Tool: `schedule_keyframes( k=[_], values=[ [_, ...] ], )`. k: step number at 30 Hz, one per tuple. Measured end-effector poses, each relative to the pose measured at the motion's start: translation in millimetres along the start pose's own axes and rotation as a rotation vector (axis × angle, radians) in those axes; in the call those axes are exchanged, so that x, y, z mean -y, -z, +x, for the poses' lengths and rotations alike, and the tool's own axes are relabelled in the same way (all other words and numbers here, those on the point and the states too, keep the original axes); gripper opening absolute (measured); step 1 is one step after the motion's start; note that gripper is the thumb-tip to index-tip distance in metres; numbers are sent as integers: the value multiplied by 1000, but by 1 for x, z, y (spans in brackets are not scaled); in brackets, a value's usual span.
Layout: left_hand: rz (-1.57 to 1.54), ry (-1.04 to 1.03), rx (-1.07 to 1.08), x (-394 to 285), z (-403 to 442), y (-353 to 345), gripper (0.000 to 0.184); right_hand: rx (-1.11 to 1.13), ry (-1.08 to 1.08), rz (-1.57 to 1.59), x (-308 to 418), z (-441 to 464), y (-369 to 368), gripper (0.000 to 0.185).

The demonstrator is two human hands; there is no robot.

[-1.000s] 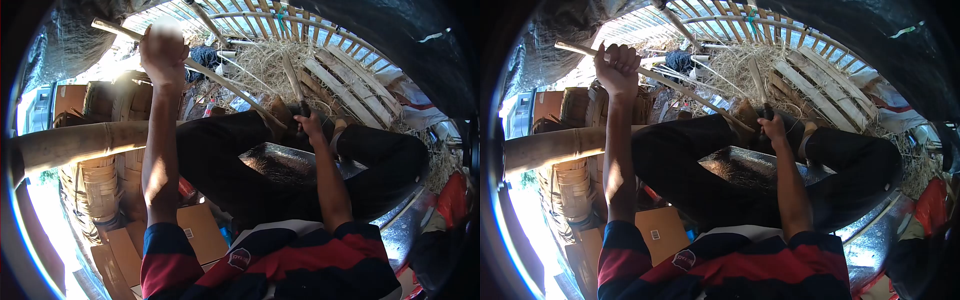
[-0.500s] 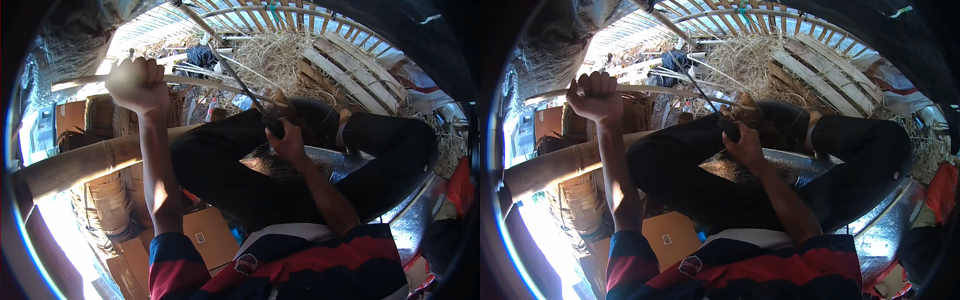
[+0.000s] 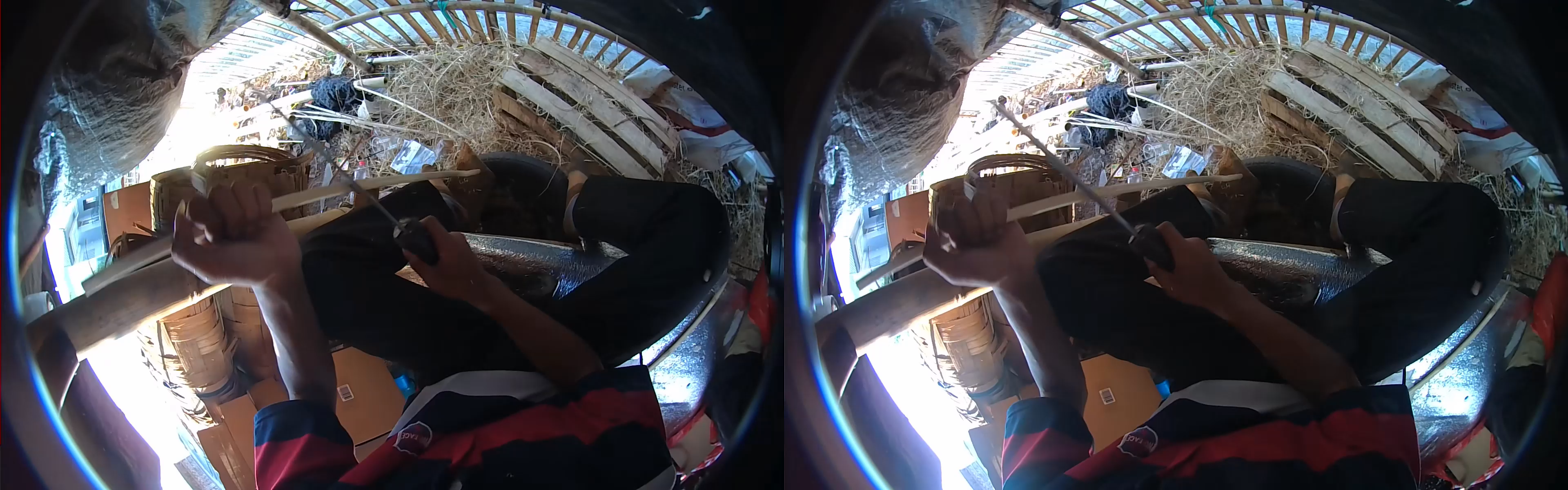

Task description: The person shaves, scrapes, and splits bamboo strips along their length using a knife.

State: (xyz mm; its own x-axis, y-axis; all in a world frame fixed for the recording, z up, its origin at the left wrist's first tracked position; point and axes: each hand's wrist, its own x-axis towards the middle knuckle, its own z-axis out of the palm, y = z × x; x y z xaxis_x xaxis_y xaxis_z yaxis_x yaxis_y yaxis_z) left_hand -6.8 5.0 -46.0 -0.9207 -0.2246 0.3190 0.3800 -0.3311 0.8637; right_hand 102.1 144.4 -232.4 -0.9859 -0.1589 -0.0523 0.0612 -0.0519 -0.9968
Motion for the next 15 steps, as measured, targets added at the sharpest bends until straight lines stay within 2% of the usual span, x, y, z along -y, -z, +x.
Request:
schedule_keyframes(
  k=[4,6,9,11,13,14,15],
  values=[
    [50,-70,-74,-5,-28,3,40,30,47,-57,-12,0,-3,28],
    [158,-190,-270,-4,-34,7,41,60,40,-115,-21,-1,-2,24],
    [188,-203,-380,-3,-31,8,42,47,37,-234,-31,-6,-5,20],
    [191,-211,-384,-2,-29,5,42,13,-10,-323,-40,-7,-2,22],
    [184,-212,-373,-2,-28,5,42,-83,-150,-297,-73,-7,10,21],
    [167,-202,-291,-2,-30,5,42,-87,-148,-298,-92,-5,21,21],
    [147,-186,-206,-1,-31,5,42,-98,-276,-296,-110,-4,33,21]
  ],
)
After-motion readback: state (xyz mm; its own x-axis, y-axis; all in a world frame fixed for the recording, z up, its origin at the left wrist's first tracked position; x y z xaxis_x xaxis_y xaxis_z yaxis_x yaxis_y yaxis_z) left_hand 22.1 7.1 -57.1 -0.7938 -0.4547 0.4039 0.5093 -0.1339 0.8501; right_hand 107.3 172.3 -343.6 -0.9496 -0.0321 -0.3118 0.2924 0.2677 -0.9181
